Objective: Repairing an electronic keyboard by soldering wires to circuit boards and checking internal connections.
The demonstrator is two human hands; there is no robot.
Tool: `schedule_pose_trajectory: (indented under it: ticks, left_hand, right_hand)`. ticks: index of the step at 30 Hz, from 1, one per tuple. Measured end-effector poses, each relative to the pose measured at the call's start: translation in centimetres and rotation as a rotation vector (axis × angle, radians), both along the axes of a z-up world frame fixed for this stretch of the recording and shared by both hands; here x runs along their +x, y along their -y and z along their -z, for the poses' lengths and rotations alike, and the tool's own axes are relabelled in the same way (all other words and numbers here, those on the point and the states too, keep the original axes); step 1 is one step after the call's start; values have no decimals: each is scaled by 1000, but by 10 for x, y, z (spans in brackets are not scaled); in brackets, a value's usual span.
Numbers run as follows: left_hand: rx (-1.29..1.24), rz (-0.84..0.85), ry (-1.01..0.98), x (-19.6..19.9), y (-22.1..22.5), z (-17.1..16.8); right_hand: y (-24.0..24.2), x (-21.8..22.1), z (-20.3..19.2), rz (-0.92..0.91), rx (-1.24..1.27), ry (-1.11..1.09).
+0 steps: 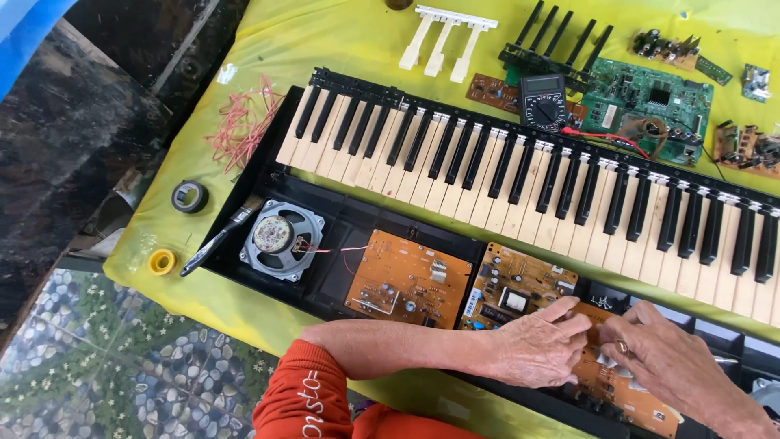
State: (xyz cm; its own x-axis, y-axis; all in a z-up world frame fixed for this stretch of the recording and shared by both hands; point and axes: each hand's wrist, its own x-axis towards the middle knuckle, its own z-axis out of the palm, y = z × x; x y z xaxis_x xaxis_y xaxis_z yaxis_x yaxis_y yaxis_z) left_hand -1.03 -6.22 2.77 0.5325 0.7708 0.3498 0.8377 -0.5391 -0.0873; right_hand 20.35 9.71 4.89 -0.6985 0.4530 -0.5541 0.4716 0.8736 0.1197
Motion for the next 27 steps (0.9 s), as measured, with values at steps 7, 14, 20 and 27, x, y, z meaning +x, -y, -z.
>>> schedule_pose_trajectory:
  ticks: [7, 14, 20, 27]
  left_hand:
    - [106, 43, 237, 11, -3, 29]
    - [53, 210, 403, 10, -5, 20]
    - [-150, 108, 237, 21, -3, 24]
    - [-238, 26, 142, 30, 5, 22]
  right_hand:
    - [1, -5, -7, 92, -71, 81]
    - [5, -24, -44, 88, -216, -50]
    - [-8, -46, -69, 80, -269, -213]
    - [-14, -52, -39, 14, -237, -401]
